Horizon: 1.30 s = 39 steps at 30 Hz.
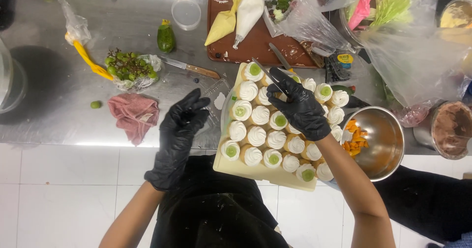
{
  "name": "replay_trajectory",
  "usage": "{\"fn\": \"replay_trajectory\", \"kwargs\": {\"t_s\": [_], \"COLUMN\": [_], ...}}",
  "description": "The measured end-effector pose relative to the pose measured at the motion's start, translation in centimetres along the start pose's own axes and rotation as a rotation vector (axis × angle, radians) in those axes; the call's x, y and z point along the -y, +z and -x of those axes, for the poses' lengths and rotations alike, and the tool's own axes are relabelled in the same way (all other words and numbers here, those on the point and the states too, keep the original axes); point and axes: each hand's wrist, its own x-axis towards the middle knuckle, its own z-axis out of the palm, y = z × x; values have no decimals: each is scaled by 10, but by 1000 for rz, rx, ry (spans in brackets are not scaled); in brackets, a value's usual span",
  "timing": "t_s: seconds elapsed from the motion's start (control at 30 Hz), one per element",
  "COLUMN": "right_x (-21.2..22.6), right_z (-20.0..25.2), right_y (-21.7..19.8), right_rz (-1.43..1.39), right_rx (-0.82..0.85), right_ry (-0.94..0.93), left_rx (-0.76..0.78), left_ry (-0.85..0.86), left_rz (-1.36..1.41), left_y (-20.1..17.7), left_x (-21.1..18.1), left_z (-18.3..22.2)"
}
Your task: Decorating a batch of frosted cupcakes by cutting and placing fruit toppings such as grapes, blueberries, and pumpkin pieces.
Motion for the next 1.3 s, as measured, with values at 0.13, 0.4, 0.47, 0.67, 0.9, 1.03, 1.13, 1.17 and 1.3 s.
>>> {"fn": "replay_trajectory", "kwargs": {"t_s": [0.13,0.4,0.47,0.67,0.9,1.03,1.13,1.17,1.3], "right_x": [1,-26,-8,-21,15,73,96,105,156], "right_z": [-3,-4,-7,-7,30,63,88,93,98], "right_y": [1,7,13,19,19,24,33,38,64], "right_rz": [172,-198,-70,76,-90,-583,-900,-609,-397], "right_rx": [3,-151,-152,-150,-278,-221,-305,-240,-36], "right_ry": [-84,-44,-53,-89,-121,41,179,144,147], "left_rx": [-135,-208,-200,-95,-7,-61,-103,-21,270], "left_ry": [-11,-27,-20,65,249,350,568,222,-244], "left_rz": [-37,-37,-97,-542,-1184,-1150,-938,-447,325], "left_y": [-35,-74,-85,-117,-95,-114,-91,-69,-16], "left_x": [-8,-6,31,135,170,232,186,136,-21], "left_z": [-6,-28,-52,-123,-170,-187,-158,-134,-48]}}
